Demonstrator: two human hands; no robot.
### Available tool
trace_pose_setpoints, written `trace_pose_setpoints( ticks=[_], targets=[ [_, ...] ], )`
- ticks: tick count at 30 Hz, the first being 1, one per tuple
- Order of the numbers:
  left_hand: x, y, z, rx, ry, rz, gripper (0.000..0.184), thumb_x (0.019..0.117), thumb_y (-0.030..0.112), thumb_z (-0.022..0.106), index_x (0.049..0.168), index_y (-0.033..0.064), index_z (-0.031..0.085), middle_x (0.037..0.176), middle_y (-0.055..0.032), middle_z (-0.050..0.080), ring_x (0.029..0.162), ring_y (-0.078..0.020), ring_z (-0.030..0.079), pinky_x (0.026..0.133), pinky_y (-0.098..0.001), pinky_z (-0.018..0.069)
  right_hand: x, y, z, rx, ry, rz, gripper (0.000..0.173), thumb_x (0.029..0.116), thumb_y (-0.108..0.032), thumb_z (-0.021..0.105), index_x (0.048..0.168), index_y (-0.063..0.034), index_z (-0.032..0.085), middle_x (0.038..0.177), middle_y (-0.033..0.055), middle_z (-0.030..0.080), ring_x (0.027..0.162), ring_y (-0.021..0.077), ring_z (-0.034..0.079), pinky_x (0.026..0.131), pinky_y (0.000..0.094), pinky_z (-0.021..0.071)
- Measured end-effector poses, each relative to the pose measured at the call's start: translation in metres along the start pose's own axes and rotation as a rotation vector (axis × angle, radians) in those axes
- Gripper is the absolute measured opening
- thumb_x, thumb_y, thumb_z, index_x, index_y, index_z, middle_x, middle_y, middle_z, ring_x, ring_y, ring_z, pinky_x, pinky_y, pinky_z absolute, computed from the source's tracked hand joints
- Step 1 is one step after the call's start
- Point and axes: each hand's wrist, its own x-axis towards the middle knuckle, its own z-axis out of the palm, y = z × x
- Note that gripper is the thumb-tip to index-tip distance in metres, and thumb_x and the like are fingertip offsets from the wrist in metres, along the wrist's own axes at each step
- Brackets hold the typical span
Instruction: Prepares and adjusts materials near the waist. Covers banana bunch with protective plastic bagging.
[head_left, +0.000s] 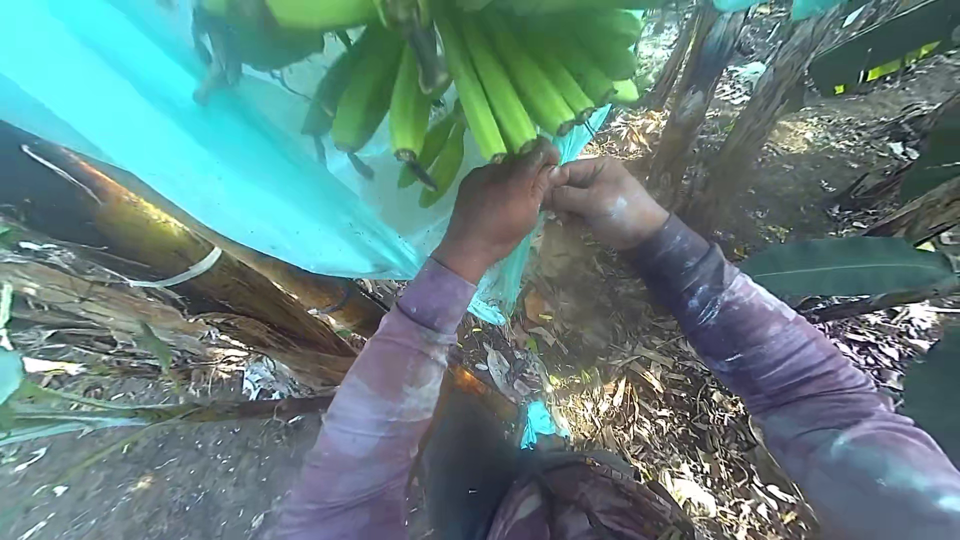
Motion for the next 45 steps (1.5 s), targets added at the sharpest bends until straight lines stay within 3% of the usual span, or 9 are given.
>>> trace_pose_setpoints(
  ticks=[4,7,12,22,26,31,38,43,45],
  targets=[
    [-0.001,-0.002,0.012,0.062,0.152,0.030,0.024,0.1055,0.024,0.057,0.116,0.0079,0.071,0.091,-0.0122,0.074,0.079,-0.0301,0.073,0.065,-0.0477,0.0572,-0.008,0.008,0.014,-0.470,0.275,-0.250,0.009,0.0940,-0.009,0.064,0.092,-0.0044,0.072,0.074,-0.0001,0.070,0.061,0.0036,0.063,0.058,0.0244,0.0559],
    [-0.001,-0.003,0.019,0.072,0.195,0.047,0.023,0.1054,0.023,0.057,0.115,0.0069,0.071,0.091,-0.0117,0.074,0.078,-0.0289,0.073,0.065,-0.0453,0.0579,-0.004,0.032,0.029,-0.841,0.606,-0.509,0.010,0.0886,-0.010,0.069,0.089,-0.0015,0.073,0.074,0.0091,0.072,0.062,0.0152,0.067,0.059,0.0354,0.0563],
    [0.008,-0.007,0.028,0.066,0.206,-0.006,0.023,0.1055,0.020,0.055,0.114,0.0049,0.070,0.092,-0.0131,0.073,0.082,-0.0294,0.073,0.069,-0.0447,0.0581,0.018,0.072,0.041,-0.865,0.951,-0.725,0.012,0.0891,-0.005,0.073,0.097,0.0021,0.077,0.083,0.0136,0.076,0.071,0.0193,0.074,0.067,0.0326,0.0613],
    [0.018,-0.003,0.026,0.048,0.116,-0.246,0.031,0.1059,0.027,0.053,0.117,0.0041,0.071,0.086,-0.0139,0.073,0.081,-0.0304,0.072,0.074,-0.0489,0.0562,0.024,0.076,0.025,-0.772,0.753,-0.713,0.011,0.0913,-0.006,0.070,0.096,0.0026,0.076,0.079,0.0120,0.075,0.068,0.0146,0.071,0.065,0.0297,0.0599],
    [-0.004,-0.010,0.031,-0.204,0.271,-0.187,0.024,0.1032,0.021,0.058,0.110,-0.0001,0.068,0.094,-0.0089,0.074,0.084,-0.0149,0.073,0.080,-0.0344,0.0618,0.008,0.057,0.013,-0.194,0.357,-0.319,0.009,0.0991,-0.006,0.057,0.102,-0.0023,0.065,0.079,0.0012,0.066,0.061,0.0061,0.059,0.057,0.0246,0.0529],
    [-0.023,-0.010,0.039,-0.196,0.317,-0.003,0.016,0.0974,0.004,0.062,0.108,-0.0013,0.072,0.115,-0.0164,0.069,0.100,-0.0199,0.071,0.089,-0.0324,0.0602,0.004,0.059,0.001,0.359,0.154,-0.160,0.013,0.1002,-0.011,0.054,0.102,-0.0110,0.067,0.074,-0.0045,0.061,0.053,0.0040,0.050,0.048,0.0219,0.0452],
    [-0.015,0.001,0.024,0.036,0.126,0.001,0.017,0.1013,0.011,0.061,0.107,0.0008,0.073,0.113,-0.0155,0.069,0.105,-0.0279,0.068,0.092,-0.0416,0.0578,-0.003,0.050,0.003,0.230,0.183,-0.124,0.015,0.1014,-0.019,0.056,0.102,-0.0126,0.069,0.075,-0.0043,0.062,0.054,0.0041,0.051,0.049,0.0226,0.0468],
    [-0.023,-0.026,0.056,0.241,0.325,-0.114,0.017,0.0970,0.016,0.061,0.100,0.0030,0.071,0.096,-0.0141,0.069,0.085,-0.0276,0.071,0.067,-0.0436,0.0608,0.005,0.063,-0.018,-0.131,0.264,-0.133,0.017,0.1018,-0.019,0.059,0.106,-0.0086,0.072,0.075,0.0017,0.065,0.055,0.0093,0.054,0.052,0.0277,0.0493],
    [-0.029,-0.049,0.076,0.259,0.433,-0.180,0.021,0.0979,0.019,0.060,0.100,0.0028,0.072,0.095,-0.0136,0.071,0.085,-0.0248,0.072,0.071,-0.0406,0.0617,0.015,0.071,-0.029,-0.286,0.249,-0.135,0.018,0.1022,-0.019,0.060,0.106,-0.0065,0.073,0.080,0.0027,0.068,0.062,0.0099,0.059,0.059,0.0297,0.0535]
  ],
)
